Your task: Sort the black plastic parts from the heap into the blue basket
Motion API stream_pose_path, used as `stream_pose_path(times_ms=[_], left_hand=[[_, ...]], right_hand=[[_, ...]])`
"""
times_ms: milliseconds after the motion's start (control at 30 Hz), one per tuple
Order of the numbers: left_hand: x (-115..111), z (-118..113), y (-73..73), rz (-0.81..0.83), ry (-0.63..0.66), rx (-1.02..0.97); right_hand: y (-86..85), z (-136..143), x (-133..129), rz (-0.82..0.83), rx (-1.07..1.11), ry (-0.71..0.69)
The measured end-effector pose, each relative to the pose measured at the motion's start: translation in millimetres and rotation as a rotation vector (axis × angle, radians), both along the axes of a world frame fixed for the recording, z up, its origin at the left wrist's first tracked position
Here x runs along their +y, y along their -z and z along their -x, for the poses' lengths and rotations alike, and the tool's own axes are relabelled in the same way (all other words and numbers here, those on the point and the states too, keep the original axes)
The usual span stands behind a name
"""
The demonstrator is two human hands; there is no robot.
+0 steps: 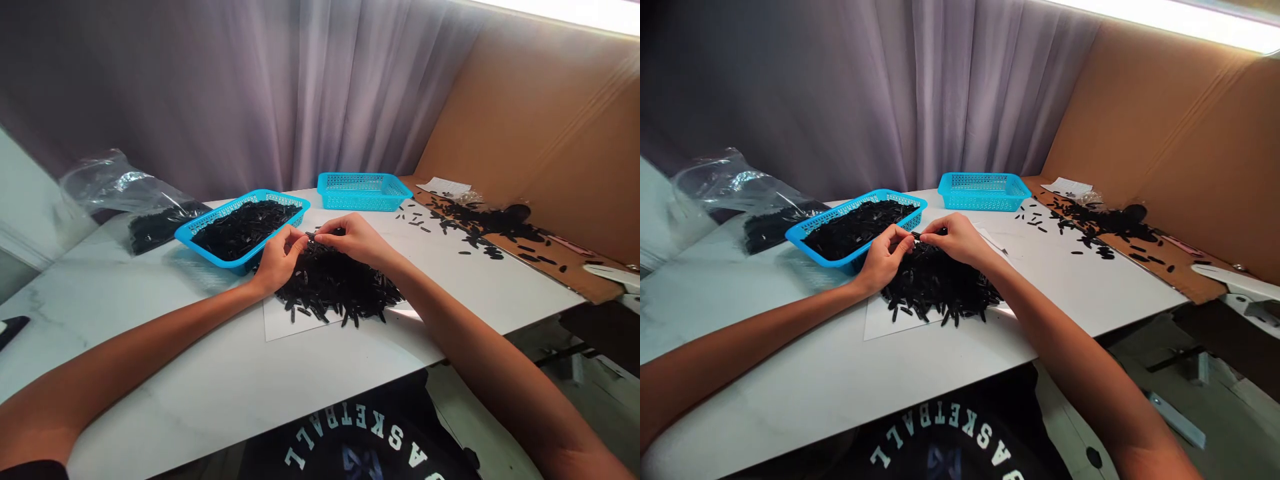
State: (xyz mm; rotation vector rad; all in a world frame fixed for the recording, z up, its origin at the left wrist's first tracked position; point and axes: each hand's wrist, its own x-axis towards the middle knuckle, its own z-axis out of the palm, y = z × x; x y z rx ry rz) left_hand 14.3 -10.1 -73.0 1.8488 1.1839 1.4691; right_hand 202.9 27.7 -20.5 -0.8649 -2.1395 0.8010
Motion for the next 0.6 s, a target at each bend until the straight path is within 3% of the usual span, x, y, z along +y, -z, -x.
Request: stream_pose_path(times_ms=[600], left_hand=[[-0.1,0.2,-0.3,0.014,0.054,-0.018]], right_hand=[[0.5,-1.6,2.0,0.035,-0.035,-0.002]])
